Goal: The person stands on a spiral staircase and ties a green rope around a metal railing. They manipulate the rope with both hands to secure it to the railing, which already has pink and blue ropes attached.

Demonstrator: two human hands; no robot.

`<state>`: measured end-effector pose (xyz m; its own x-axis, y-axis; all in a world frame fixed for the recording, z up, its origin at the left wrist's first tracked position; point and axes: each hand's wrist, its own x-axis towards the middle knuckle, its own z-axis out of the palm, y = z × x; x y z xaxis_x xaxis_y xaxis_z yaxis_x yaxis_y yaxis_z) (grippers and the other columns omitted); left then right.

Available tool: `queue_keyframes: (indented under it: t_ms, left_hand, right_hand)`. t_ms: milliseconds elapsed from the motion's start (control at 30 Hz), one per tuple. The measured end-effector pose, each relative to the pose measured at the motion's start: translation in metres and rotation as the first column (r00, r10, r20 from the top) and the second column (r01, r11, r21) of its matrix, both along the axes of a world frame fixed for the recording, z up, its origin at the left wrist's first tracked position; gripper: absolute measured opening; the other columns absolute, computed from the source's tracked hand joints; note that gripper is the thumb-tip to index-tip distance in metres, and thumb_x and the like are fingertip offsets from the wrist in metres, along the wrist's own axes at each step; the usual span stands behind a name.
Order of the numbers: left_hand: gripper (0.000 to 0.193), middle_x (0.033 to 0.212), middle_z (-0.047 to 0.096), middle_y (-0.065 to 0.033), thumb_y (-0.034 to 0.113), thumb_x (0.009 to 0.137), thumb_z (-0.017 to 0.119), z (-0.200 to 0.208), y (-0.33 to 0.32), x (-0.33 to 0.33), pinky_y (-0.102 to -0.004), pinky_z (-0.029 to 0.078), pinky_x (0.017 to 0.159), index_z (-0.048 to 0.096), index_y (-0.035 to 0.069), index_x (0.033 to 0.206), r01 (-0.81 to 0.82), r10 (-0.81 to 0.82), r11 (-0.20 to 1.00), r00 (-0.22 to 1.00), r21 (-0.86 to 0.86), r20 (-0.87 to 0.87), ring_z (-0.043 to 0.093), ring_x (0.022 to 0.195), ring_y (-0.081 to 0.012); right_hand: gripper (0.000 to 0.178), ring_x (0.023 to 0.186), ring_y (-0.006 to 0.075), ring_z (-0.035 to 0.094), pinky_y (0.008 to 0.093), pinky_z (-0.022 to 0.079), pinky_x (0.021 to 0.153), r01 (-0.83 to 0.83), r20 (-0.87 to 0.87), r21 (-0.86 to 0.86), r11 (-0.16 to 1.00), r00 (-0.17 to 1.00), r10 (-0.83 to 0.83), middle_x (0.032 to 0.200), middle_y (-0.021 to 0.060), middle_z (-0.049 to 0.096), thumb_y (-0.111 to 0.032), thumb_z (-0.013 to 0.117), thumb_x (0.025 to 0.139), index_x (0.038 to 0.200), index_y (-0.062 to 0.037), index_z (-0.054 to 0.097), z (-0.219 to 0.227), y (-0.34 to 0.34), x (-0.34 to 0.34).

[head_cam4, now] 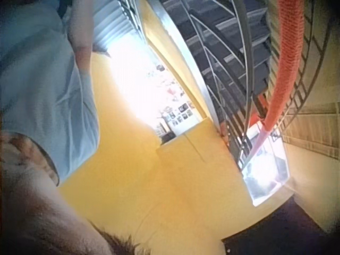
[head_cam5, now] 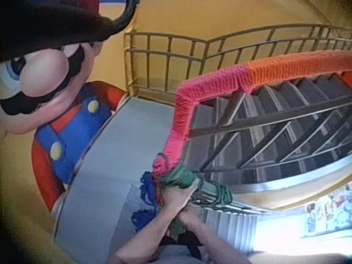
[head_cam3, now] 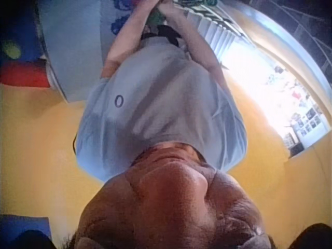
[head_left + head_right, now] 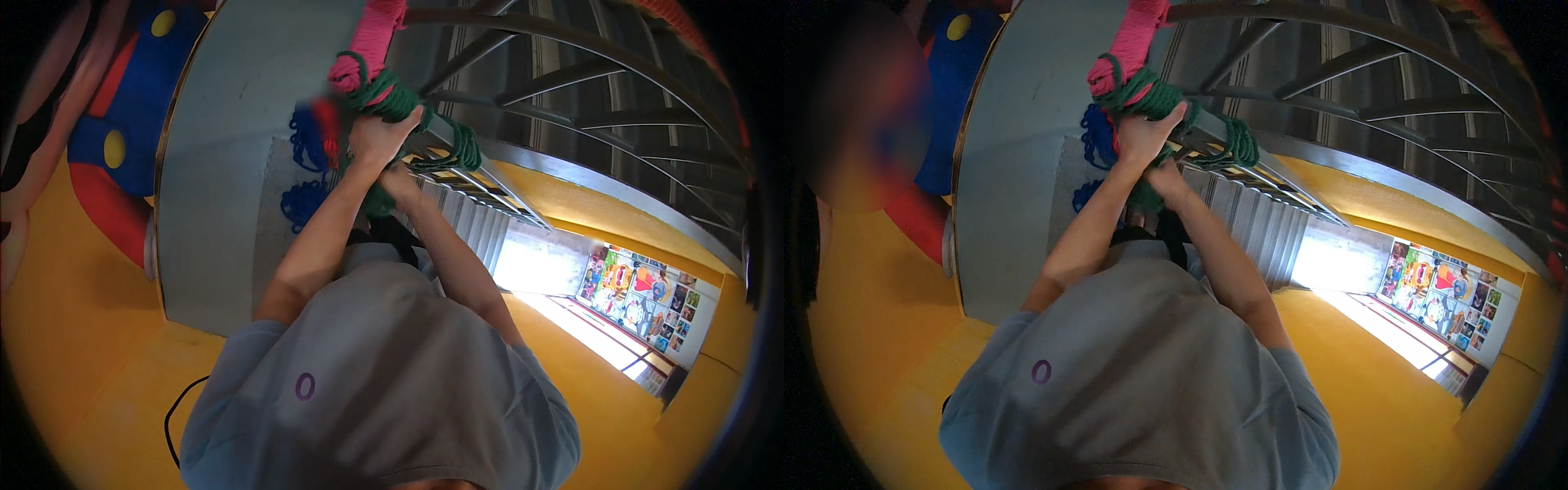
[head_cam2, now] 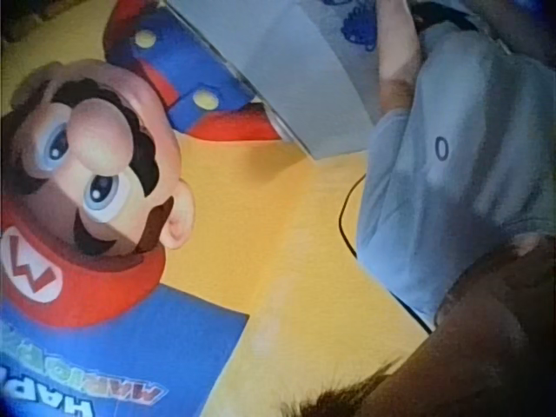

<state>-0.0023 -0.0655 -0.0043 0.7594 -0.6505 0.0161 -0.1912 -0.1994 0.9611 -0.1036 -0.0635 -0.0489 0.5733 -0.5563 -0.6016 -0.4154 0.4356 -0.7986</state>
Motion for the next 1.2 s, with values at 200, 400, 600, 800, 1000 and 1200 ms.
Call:
queue_keyframes:
  t_ms: [200, 400, 600, 800, 1000, 1200]
  left_hand:
    - [0.037, 0.086, 0.069, -0.0073, 0.035, 0.072, 0.077, 0.015, 0.002, -0.004, -0.0318, 0.048, 0.076, 0.066, 0.001, 0.083, 0.050, -0.053, 0.998, 0.995, -0.044, -0.084, 0.066, 0.083, -0.0205]
    - [0.033, 0.084, 0.066, -0.0049, 0.026, 0.070, 0.079, 0.001, -0.001, -0.005, -0.0315, 0.049, 0.074, 0.062, 0.001, 0.084, 0.002, -0.043, 0.962, 0.989, -0.272, -0.144, 0.064, 0.079, -0.0169]
    - [0.031, 0.084, 0.063, -0.0025, 0.018, 0.071, 0.080, 0.018, -0.008, -0.011, -0.0290, 0.047, 0.073, 0.060, 0.002, 0.088, -0.034, -0.102, 0.918, 0.942, -0.395, -0.319, 0.061, 0.079, -0.0149]
    - [0.031, 0.087, 0.062, -0.0013, 0.017, 0.071, 0.080, 0.004, -0.010, -0.009, -0.0288, 0.047, 0.077, 0.060, 0.003, 0.090, -0.037, -0.031, 0.973, 0.957, -0.229, -0.287, 0.059, 0.082, -0.0136]
    - [0.031, 0.088, 0.061, -0.0021, 0.016, 0.071, 0.079, 0.019, -0.008, -0.014, -0.0286, 0.047, 0.078, 0.060, 0.003, 0.092, -0.087, -0.066, 0.954, 0.873, -0.288, -0.482, 0.059, 0.083, -0.0137]
    - [0.027, 0.078, 0.064, -0.0045, 0.020, 0.067, 0.079, 0.009, -0.009, -0.006, -0.0308, 0.049, 0.073, 0.062, 0.003, 0.080, -0.037, -0.049, 0.949, 0.963, -0.313, -0.263, 0.063, 0.074, -0.0172]
  right_hand:
    - [0.038, 0.090, 0.0368, 0.061, 0.0445, 0.048, 0.077, -0.786, -0.677, -0.334, 0.519, 0.584, 0.448, 0.094, 0.0208, 0.064, -0.030, 0.070, 0.069, 0.095, -0.0039, 0.063, -0.006, 0.002, -0.153]
    - [0.018, 0.078, 0.0208, 0.063, 0.0329, 0.050, 0.071, -0.117, -0.255, -0.028, 0.993, 0.961, 0.106, 0.084, 0.0061, 0.066, -0.006, 0.064, 0.075, 0.092, -0.0003, 0.064, 0.020, 0.053, -0.266]
    - [0.013, 0.075, 0.0124, 0.060, 0.0267, 0.049, 0.068, 0.285, -0.188, 0.367, 0.886, 0.955, -0.230, 0.083, 0.0024, 0.065, -0.002, 0.062, 0.077, 0.090, 0.0002, 0.065, 0.006, 0.047, -0.306]
    - [0.016, 0.072, 0.0143, 0.060, 0.0278, 0.050, 0.068, -0.193, -0.366, -0.189, 0.963, 0.924, 0.114, 0.085, 0.0046, 0.064, -0.004, 0.064, 0.076, 0.091, 0.0001, 0.063, 0.177, 0.008, -0.263]
    - [0.045, 0.082, 0.0184, 0.060, 0.0325, 0.048, 0.077, 0.080, 0.088, -0.627, 0.775, 0.996, -0.032, 0.091, 0.0057, 0.063, -0.018, 0.079, 0.061, 0.100, -0.0038, 0.062, 0.266, -0.019, -0.217]
    - [0.038, 0.084, 0.0205, 0.063, 0.0308, 0.053, 0.077, 0.355, 0.095, -0.707, 0.611, 0.905, -0.415, 0.094, 0.0103, 0.064, -0.022, 0.072, 0.078, 0.107, -0.0013, 0.060, 0.214, -0.122, -0.126]
